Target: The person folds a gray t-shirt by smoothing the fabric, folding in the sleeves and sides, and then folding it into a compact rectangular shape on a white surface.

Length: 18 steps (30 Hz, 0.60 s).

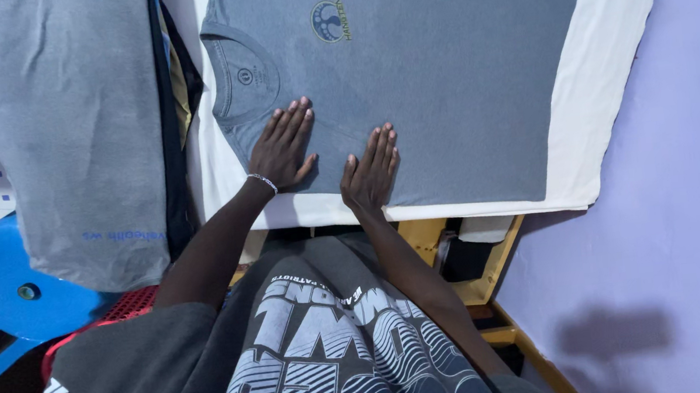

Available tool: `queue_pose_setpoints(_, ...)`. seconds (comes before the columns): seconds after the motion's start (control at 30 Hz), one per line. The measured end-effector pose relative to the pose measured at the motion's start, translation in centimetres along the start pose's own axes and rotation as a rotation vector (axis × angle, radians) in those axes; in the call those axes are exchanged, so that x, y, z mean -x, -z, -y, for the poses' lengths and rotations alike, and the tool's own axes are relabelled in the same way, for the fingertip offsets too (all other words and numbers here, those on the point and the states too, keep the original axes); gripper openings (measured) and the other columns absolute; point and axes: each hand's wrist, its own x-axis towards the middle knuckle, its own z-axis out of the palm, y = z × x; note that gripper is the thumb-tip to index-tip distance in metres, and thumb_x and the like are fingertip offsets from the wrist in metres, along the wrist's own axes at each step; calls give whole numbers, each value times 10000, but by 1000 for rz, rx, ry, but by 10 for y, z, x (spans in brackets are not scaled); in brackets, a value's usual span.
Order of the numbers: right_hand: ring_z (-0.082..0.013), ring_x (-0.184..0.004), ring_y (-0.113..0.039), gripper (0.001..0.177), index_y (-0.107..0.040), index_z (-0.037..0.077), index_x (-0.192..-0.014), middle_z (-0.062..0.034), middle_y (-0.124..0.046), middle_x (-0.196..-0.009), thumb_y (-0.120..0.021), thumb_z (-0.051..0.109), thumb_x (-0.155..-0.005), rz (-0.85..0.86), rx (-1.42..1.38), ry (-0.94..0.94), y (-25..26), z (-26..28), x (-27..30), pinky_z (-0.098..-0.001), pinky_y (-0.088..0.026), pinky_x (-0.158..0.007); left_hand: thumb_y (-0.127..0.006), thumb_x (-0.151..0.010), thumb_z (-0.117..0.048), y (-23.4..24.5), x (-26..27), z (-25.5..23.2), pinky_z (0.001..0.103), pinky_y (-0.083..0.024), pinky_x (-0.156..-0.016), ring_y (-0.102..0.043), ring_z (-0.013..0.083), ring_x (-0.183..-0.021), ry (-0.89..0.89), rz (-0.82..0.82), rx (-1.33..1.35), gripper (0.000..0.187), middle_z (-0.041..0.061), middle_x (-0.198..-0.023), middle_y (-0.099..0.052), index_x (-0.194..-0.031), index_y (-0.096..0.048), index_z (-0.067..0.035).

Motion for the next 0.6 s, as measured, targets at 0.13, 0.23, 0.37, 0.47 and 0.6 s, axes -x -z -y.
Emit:
queue_pose_setpoints(0.13, -381, -1594, -202, 677, -282, -96, -1589, -269, -248, -1688, -302, 368, -1097, 21, 21, 6, 2, -2, 2, -538, -171, -1283, -514, -991, -428, 2, 3, 9, 439, -111, -1306, -190, 278, -1592, 17, -26, -35, 808, 176, -1715, -221, -1627, -267, 5)
queue_pose_setpoints(0.23, -374, -1596, -210, 669, -289, -84, -1589, -260, -254, -1688, -303, 375, -1102, 11, 33, 12, 2, -4, 4, -530, -176, -1285, -501, -1022, -398, 0, 8, 11, 429, -92, -1322, -181, 262, -1610, 41, -45, -112, 770, 157, -1732, -215, -1640, -267, -3)
queue_pose_setpoints(0.37, -366, -1595, -219, 662, -296, -70, -1592, -249, -260, -1688, -307, 382, -1108, -17, 36, 36, -1, -12, 7, -530, -185, -1282, -496, -1034, -381, -4, 14, 15, 426, -69, -1322, -166, 257, -1614, 68, -70, -105, 749, 156, -1737, -207, -1643, -269, -8)
queue_pose_setpoints(0.47, -382, -1584, -214, 666, -299, -70, -1595, -258, -261, -1685, -308, 384, -1108, -18, 12, 59, -5, -17, 11, -551, -184, -1266, -508, -1020, -354, 1, 20, 18, 442, -76, -1307, -175, 274, -1599, 64, -93, -60, 737, 167, -1722, -212, -1629, -283, -4)
queue_pose_setpoints(0.6, -372, -1574, -246, 623, -350, -41, -1585, -236, -300, -1679, -312, 340, -1094, -28, -69, 38, -12, -24, 7, -571, -198, -1248, -556, -974, -251, 20, 16, 10, 449, -159, -1299, -259, 279, -1574, 105, -137, -50, 717, 150, -1706, -263, -1616, -315, -42)
